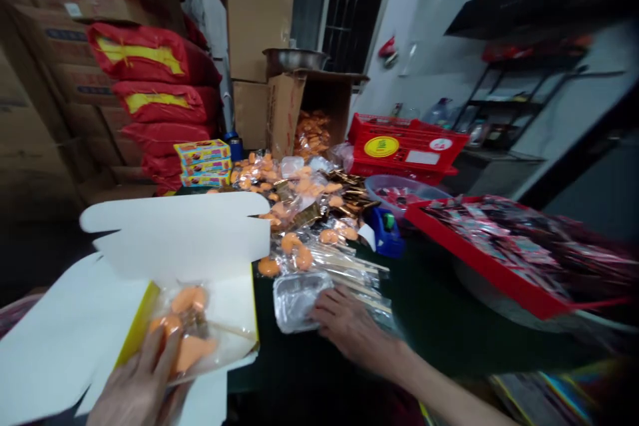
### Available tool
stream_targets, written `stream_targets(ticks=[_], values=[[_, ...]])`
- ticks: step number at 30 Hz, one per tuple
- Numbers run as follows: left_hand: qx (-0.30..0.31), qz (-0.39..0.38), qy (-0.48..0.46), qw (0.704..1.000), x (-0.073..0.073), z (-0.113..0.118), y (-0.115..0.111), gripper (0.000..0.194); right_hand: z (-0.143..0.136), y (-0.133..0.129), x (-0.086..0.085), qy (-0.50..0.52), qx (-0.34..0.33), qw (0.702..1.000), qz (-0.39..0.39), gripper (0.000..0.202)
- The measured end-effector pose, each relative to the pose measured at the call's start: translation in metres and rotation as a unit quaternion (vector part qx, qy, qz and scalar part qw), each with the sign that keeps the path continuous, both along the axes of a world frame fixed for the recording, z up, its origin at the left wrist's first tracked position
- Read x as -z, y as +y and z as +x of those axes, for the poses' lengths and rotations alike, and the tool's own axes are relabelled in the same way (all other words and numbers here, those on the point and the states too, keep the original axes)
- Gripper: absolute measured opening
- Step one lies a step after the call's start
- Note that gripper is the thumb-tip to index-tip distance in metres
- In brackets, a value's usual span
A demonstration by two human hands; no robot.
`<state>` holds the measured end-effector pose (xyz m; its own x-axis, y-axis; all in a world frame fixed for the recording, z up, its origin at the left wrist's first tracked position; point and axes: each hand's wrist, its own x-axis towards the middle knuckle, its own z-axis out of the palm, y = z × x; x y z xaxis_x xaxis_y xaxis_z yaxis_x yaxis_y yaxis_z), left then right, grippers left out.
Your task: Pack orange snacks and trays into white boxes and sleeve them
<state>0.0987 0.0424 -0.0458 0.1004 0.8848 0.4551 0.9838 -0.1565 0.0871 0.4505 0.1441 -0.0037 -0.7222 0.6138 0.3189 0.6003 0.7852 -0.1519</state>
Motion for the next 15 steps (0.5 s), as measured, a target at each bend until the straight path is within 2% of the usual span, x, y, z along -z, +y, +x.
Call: stream_targets(ticks=[2,4,5,7,9,11,12,13,14,15], values=[[0.007,-0.025,0.068,0.997,-0.02,0.003,-0.004,0.047,0.004,0.0,0.011,0.055,-0.008,0.998,0.01,0.022],[0.015,-0.05,0.069,0.996,-0.044,0.006,-0.009,0.049,0.003,0.0,0.004,0.186,0.02,0.982,0.001,0.021],[0.011,-0.058,0.046,0.997,-0.057,0.009,-0.011,0.049,0.001,-0.002,-0.005,0.255,0.046,0.965,-0.033,0.018],[-0.004,-0.066,-0.058,0.996,-0.082,0.019,-0.013,0.051,-0.01,-0.011,-0.028,0.365,0.088,0.912,-0.165,0.017],[0.002,-0.088,-0.229,0.969,-0.1,0.037,-0.01,0.055,-0.032,-0.026,-0.051,0.427,0.07,0.835,-0.341,0.022],[0.023,-0.126,-0.406,0.905,-0.11,0.058,-0.003,0.061,-0.061,-0.042,-0.065,0.46,0.002,0.754,-0.469,0.026],[0.03,-0.144,-0.482,0.864,-0.112,0.068,0.002,0.065,-0.075,-0.047,-0.067,0.466,-0.031,0.729,-0.501,0.027],[0.033,-0.159,-0.551,0.819,-0.112,0.076,0.007,0.069,-0.086,-0.048,-0.068,0.458,-0.062,0.719,-0.519,0.028],[0.026,-0.173,-0.611,0.772,-0.112,0.082,0.013,0.071,-0.092,-0.045,-0.066,0.445,-0.085,0.725,-0.518,0.029],[0.012,-0.191,-0.661,0.725,-0.11,0.086,0.019,0.072,-0.094,-0.037,-0.062,0.434,-0.089,0.747,-0.496,0.028]])
